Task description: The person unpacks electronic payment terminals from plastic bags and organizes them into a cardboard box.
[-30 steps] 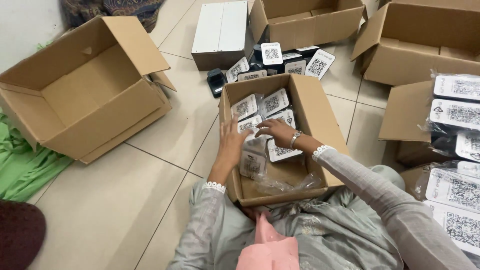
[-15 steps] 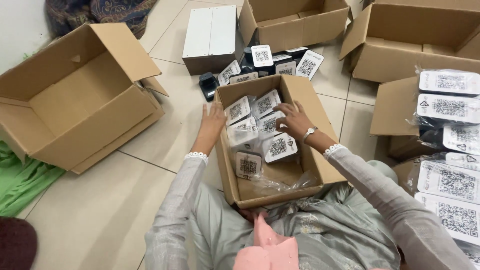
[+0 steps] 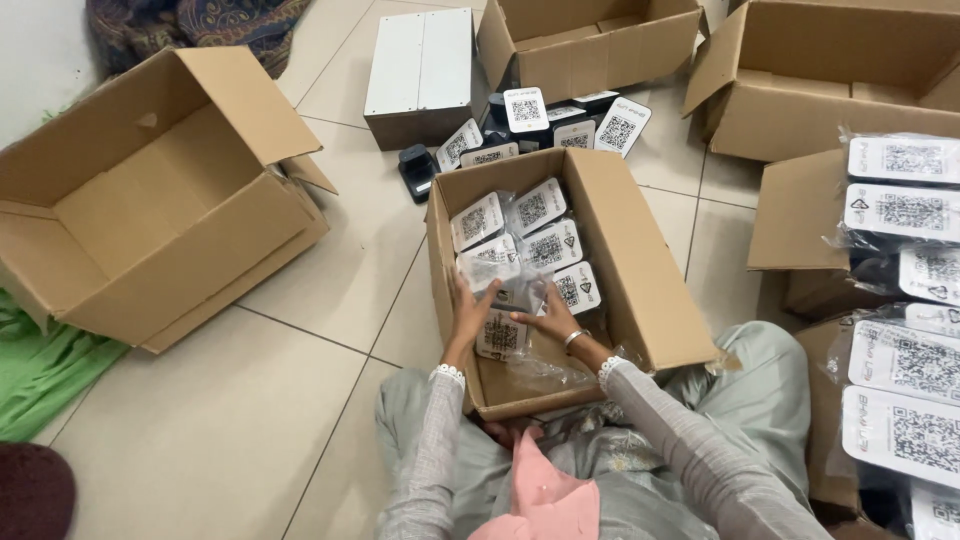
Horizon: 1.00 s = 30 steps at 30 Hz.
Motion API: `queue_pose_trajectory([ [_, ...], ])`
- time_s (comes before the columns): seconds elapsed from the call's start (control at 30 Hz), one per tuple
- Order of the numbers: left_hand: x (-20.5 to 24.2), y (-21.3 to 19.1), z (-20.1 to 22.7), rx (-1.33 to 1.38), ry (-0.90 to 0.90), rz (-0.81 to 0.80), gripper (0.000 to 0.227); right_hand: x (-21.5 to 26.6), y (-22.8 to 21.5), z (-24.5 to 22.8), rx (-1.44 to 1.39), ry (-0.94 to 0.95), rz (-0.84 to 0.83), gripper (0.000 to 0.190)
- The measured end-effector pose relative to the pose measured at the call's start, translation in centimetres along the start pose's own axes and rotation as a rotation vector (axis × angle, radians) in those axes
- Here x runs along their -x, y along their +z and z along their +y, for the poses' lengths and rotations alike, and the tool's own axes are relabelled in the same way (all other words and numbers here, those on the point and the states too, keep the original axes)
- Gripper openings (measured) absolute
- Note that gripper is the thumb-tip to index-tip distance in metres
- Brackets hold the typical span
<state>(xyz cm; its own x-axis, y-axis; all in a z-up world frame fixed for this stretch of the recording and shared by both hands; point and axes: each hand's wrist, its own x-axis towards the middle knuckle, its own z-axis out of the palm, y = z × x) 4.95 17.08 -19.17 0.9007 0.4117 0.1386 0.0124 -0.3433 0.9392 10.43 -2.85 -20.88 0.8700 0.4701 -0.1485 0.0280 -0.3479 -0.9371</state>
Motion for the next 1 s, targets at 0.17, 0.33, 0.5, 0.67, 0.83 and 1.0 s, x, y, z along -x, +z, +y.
queue_pose_trajectory([
  [0.17, -0.9, 1.1, -4.6, 0.155, -0.215, 0.007, 0.129, -1.0, -1.0, 3.3, -0.161, -0.006, -0.003, 0.090],
  [0.33, -0.8, 2.4, -6.5, 0.260, -0.162, 0.110, 0.094, -0.2, -2.4, 1.6, -0.331, -0.003, -0.052, 0.051],
  [0.5, -0.5, 1.7, -5.6, 0.098, -0.139, 0.121, 0.059, -0.7, -2.0, 2.2, -0.284, -0.092, -0.066, 0.036],
  [0.67, 0.2, 1.2, -2.4, 0.103, -0.256, 0.065, 0.046, -0.4, -2.0, 1.4, -0.300, -0.101, -0.024, 0.035],
  [0.83, 1.0, 1.0, -1.0, 0.201, -0.235, 0.048, 0.034, -0.1, -2.0, 0.8, -0.498, -0.044, -0.019, 0.033],
  [1.0, 0.8, 2.2, -5.4, 0.129, -0.112, -0.062, 0.026, -1.3, -1.6, 3.8, -0.510, -0.018, -0.020, 0.031],
])
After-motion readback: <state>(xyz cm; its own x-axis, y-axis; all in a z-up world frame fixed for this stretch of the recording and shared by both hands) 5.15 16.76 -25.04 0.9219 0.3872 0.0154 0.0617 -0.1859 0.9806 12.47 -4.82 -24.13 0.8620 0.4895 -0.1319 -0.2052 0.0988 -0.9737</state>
